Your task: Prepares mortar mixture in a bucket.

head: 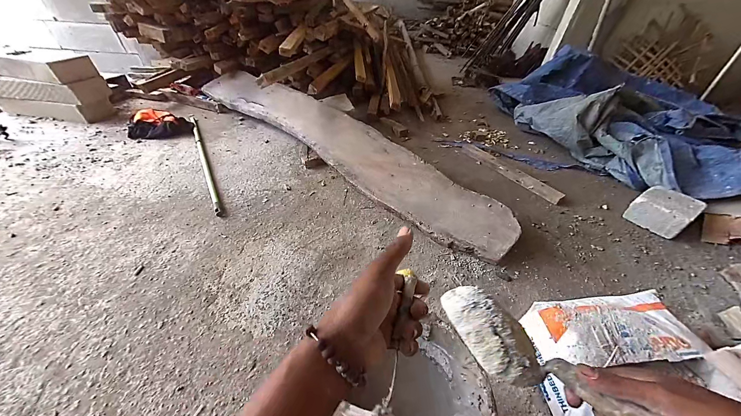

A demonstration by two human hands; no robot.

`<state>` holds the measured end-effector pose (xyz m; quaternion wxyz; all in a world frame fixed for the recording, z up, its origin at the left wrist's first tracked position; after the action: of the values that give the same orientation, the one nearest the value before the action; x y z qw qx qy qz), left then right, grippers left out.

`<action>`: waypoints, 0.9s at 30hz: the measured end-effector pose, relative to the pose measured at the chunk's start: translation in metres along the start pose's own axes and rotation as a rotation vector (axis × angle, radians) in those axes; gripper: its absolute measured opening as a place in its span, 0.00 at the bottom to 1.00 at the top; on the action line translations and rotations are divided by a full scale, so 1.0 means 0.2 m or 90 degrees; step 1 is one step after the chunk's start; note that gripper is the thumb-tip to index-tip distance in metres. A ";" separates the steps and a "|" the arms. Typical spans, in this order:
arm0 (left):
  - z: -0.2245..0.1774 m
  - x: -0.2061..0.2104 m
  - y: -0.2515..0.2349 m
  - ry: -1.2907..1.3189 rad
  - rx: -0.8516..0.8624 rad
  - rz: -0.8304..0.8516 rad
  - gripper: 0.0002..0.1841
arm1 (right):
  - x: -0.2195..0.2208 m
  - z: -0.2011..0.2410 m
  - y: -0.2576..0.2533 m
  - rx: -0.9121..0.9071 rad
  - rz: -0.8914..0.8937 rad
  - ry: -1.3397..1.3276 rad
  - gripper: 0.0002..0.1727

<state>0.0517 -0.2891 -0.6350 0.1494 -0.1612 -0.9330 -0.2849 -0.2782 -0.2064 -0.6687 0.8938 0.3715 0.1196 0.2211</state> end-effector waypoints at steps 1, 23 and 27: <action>-0.04 0.00 0.01 -0.023 0.008 -0.007 0.44 | 0.02 0.02 -0.03 0.010 0.017 0.012 0.28; -0.10 -0.90 0.00 -0.459 0.067 -0.362 0.27 | 0.76 0.37 -1.08 0.093 0.160 0.254 0.31; -0.09 -0.92 0.27 -0.616 0.153 -0.488 0.36 | 0.78 0.40 -1.14 0.087 0.132 0.350 0.31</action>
<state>0.2417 -0.2976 -0.6623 -0.3854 0.0920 -0.9120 -0.1058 -0.0426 -0.3219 -0.7841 0.7736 0.3673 0.3328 0.3948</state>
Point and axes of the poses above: each hand's wrist, its own y-axis away from the middle knuckle, its own x-axis out of the palm, z = x × y, the point moved 2 cm from there along -y, towards the middle knuckle, and after that the axes turned 2 degrees about y, right-handed, at the moved point
